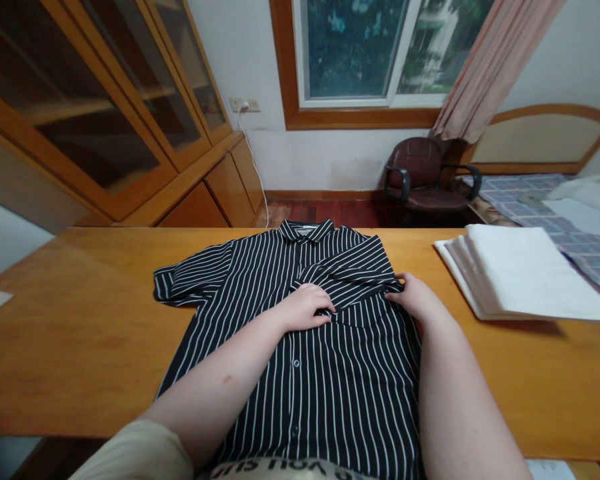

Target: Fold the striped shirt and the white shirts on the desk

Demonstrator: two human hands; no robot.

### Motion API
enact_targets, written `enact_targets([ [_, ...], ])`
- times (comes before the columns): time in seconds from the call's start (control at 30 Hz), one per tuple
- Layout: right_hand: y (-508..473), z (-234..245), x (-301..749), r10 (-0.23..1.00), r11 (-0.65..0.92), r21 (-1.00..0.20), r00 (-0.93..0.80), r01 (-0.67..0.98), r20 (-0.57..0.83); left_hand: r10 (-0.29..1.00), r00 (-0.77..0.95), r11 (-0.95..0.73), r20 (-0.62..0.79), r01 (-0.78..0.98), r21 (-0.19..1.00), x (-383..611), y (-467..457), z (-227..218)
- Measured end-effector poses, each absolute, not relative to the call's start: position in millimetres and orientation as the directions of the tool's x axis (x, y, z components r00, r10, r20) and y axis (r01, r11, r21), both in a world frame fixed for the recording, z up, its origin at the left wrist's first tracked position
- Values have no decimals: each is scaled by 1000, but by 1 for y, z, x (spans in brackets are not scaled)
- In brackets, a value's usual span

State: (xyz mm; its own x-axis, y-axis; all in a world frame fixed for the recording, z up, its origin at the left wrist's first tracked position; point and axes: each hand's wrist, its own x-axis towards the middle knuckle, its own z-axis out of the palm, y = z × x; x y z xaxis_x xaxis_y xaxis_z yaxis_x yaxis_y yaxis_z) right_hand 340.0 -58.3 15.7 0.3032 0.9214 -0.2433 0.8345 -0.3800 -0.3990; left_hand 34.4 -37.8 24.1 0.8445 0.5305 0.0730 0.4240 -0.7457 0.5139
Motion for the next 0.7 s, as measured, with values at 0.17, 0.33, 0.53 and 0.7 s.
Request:
enact_targets([
  [0.17,-57,16,341,914,-399,-346,339,849,-223,633,738,-705,235,423,570,32,-35,24],
  [0.33,-60,18,340,911,-397,-315,329,862,-249,756,534,-634,379,454,625,29,-35,27],
  [0.53,-64,28,334,978,-208,-375,194,903,-77,770,476,-621,424,410,668,27,-37,29],
  [0.7,-67,36,324,987,-51,-425,-21,904,-162,714,561,-669,418,373,643,21,-34,29],
])
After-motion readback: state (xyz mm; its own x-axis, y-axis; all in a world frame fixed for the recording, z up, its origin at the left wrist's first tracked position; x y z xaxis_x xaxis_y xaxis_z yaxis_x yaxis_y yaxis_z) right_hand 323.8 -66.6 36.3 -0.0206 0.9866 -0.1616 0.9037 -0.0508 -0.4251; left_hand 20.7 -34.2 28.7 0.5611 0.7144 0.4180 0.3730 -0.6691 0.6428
